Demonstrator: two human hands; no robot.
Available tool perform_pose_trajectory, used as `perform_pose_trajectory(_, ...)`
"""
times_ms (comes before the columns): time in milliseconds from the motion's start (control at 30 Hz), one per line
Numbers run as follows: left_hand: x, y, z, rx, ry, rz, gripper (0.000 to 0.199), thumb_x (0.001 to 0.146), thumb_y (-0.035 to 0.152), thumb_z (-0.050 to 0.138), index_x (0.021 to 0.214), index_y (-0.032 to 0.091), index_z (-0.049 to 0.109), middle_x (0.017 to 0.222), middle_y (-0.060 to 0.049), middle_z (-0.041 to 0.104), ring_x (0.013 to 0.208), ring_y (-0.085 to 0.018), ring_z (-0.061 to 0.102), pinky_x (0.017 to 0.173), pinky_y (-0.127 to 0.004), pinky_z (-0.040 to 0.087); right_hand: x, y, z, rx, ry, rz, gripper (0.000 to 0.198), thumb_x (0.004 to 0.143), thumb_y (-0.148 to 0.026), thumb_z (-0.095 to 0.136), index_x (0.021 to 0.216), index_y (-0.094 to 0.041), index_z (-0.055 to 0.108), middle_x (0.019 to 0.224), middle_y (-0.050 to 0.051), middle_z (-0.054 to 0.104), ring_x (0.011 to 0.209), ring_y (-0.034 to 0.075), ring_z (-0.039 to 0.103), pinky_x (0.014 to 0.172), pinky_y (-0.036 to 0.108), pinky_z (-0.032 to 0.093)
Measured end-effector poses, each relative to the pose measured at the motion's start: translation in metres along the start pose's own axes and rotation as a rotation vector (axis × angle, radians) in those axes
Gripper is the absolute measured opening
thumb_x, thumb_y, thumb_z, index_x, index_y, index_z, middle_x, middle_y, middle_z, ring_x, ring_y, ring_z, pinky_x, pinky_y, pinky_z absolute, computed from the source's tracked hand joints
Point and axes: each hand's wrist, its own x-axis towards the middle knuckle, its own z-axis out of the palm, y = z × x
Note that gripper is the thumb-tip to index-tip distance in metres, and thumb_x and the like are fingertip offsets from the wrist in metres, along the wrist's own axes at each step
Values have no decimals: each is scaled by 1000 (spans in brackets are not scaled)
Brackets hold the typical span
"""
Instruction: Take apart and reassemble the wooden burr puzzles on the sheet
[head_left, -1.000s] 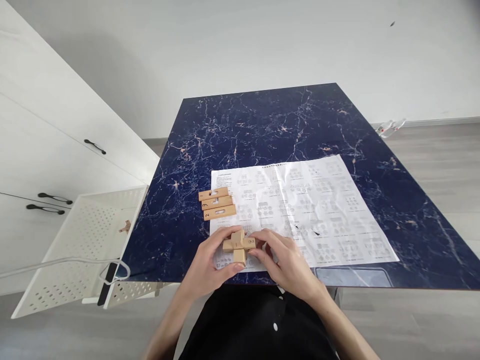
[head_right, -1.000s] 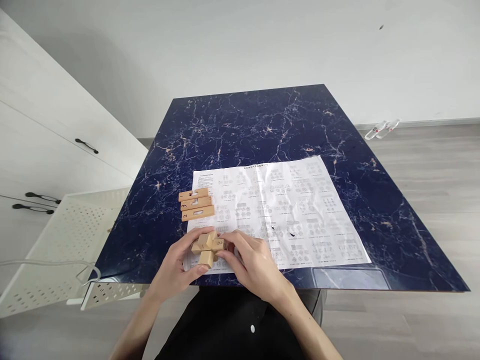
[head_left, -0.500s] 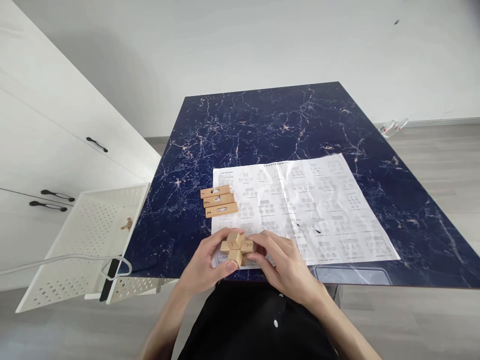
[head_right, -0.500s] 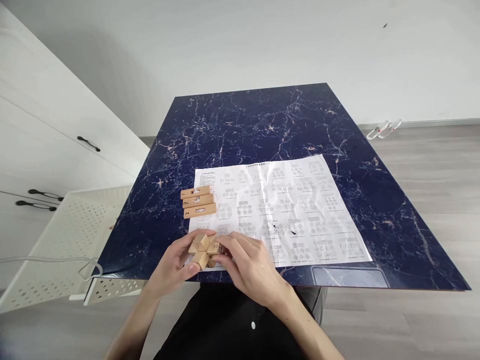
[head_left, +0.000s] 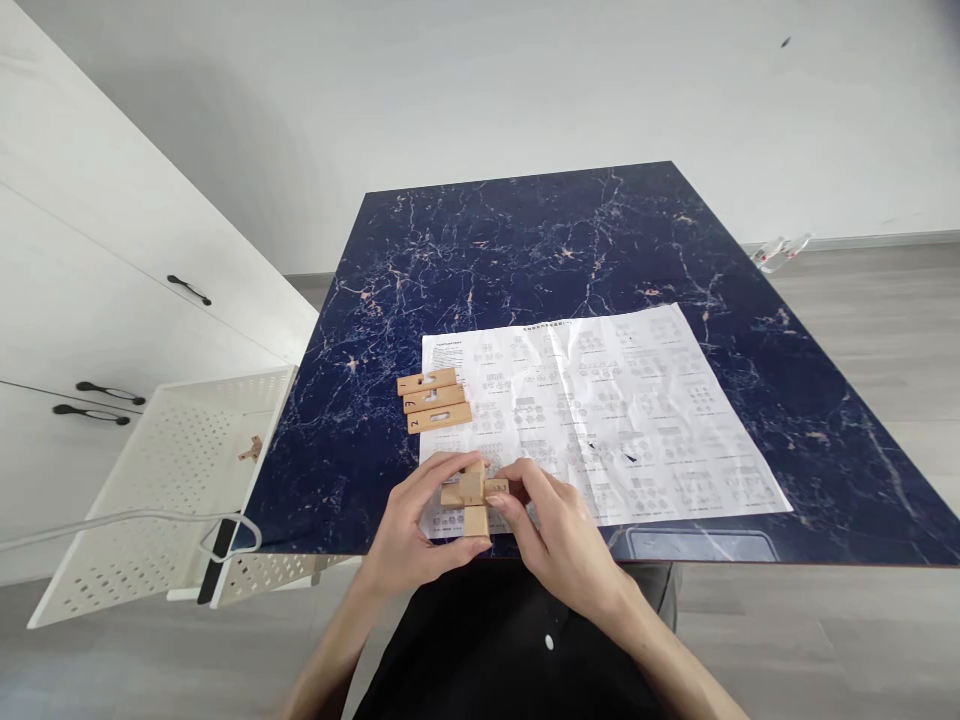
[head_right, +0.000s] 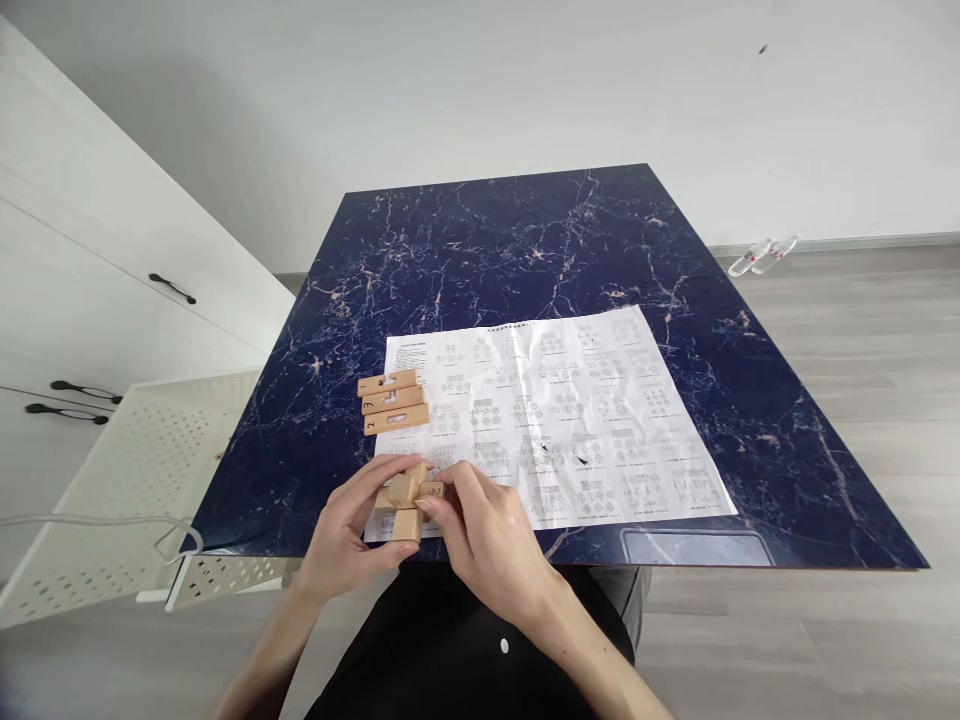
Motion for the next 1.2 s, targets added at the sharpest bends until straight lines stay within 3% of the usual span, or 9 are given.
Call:
perform_pose_trajectory(167, -2, -1, 2, 28, 37, 42, 73, 85, 44, 92, 151, 33, 64, 134, -9, 72, 114, -28, 73, 99, -37, 60, -3, -9, 2, 105, 42, 102, 14, 114, -33, 53, 105, -25, 57, 81, -2, 69, 64, 16, 63, 59, 26, 49)
perform_pose_trajectory(367, 3, 3, 7, -129, 11, 41, 65, 89, 57, 85, 146, 29, 68, 123, -9, 76, 107, -27, 74, 94, -34, 60, -8, -4, -2, 123, 63, -44, 7, 114, -30, 53, 114, -25, 57, 87, 0, 68, 70, 16, 63, 63, 26, 53)
perform_pose_trajectory(500, 5, 7, 10, -251, -44, -61, 59, 92, 59, 82, 140, 26, 71, 114, -7, 76, 98, -23, 74, 87, -30, 59, -8, 0, -6, 27, 76, -169, 6, 116, -28, 51, 118, -25, 55, 88, 0, 66, 68, 16, 61, 63, 27, 52)
perform_pose_trajectory(700, 7, 12, 8, -317, -125, -174, 60, 89, 55, 86, 139, 24, 70, 113, -6, 75, 94, -20, 71, 87, -29, 57, -6, 1, -15, -56, 62, -233, 8, 117, -28, 48, 119, -24, 55, 85, 0, 63, 64, 14, 58, 60, 26, 50)
perform_pose_trajectory(867, 9, 15, 10, -450, -166, -286, 61, 91, 62, 81, 135, 20, 73, 114, -10, 76, 100, -25, 73, 88, -34, 59, -7, -1, -22, -92, 51, -243, 11, 117, -29, 47, 118, -23, 56, 85, 1, 64, 67, 16, 58, 62, 28, 51)
perform_pose_trajectory(1033, 10, 16, 17, -618, -236, -417, 63, 95, 77, 66, 116, 19, 81, 102, -12, 79, 96, -30, 76, 86, -43, 62, 0, 0, -34, -139, -39, -293, 21, 119, -33, 44, 118, -21, 60, 83, 2, 63, 67, 17, 58, 60, 30, 49)
perform_pose_trajectory(1200, 6, 8, 19, -807, -384, -495, 67, 101, 75, 58, 122, 15, 79, 104, -17, 81, 104, -35, 78, 92, -47, 61, 2, 1, -40, -4, -144, -207, 18, 118, -28, 44, 120, -21, 61, 84, 1, 64, 69, 16, 61, 64, 28, 51)
